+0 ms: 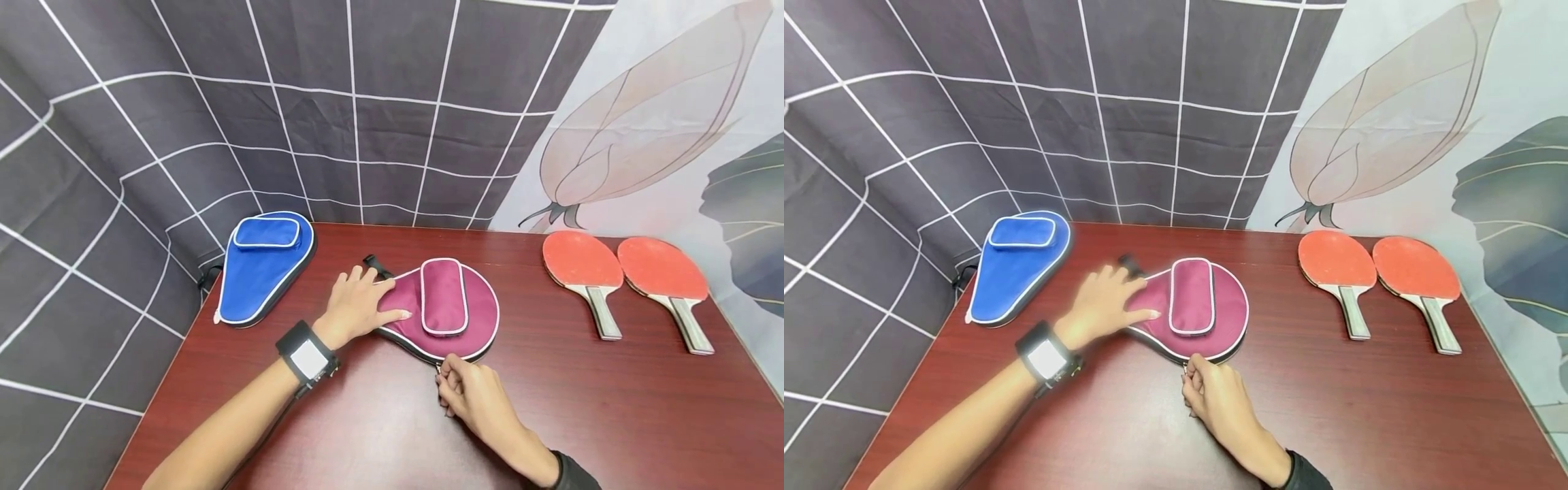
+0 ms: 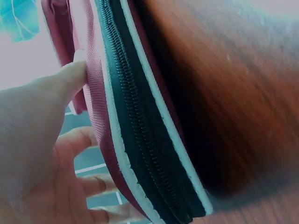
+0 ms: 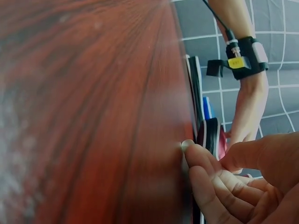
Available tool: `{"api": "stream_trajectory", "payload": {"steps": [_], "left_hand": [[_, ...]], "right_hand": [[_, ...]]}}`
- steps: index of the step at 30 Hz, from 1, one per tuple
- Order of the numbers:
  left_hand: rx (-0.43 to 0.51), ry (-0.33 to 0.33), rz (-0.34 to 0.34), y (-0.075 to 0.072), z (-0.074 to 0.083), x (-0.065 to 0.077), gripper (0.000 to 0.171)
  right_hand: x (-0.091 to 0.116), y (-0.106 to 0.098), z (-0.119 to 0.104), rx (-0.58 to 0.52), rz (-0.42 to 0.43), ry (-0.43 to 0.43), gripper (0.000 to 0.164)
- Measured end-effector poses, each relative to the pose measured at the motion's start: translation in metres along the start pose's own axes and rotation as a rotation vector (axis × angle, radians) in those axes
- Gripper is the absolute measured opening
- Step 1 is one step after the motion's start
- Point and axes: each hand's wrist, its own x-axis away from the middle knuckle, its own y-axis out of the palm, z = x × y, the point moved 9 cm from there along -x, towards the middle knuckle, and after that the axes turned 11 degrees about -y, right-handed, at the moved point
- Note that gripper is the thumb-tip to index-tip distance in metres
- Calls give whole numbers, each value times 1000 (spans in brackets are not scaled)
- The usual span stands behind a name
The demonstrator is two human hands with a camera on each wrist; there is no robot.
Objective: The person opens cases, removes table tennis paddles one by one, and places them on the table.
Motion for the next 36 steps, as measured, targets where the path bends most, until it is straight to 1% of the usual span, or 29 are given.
{"api": "stream_trajectory", "payload": {"steps": [5, 10, 17, 24, 27, 31, 36], "left_hand": [[8, -31, -6, -1, 3, 6, 81], [14, -52, -5, -2, 5, 9, 82], [-1, -80, -15, 0, 5, 10, 83], [-24, -110, 4, 1, 6, 13, 84], [-28, -128, 5, 1, 8, 16, 84], [-27, -146, -17, -1, 10, 23, 84], [43, -153, -69, -7, 4, 40, 76]], "right_hand": [[0, -1, 2, 15, 13, 1, 27], [-2, -3, 4, 40, 23, 1, 27], [-5, -1, 5, 37, 23, -4, 25], [-7, -3, 9, 42, 33, -10, 25], [-8, -4, 13, 52, 38, 3, 24], [-9, -7, 18, 62, 38, 37, 24], [-10, -9, 23, 91, 22, 57, 24]]}}
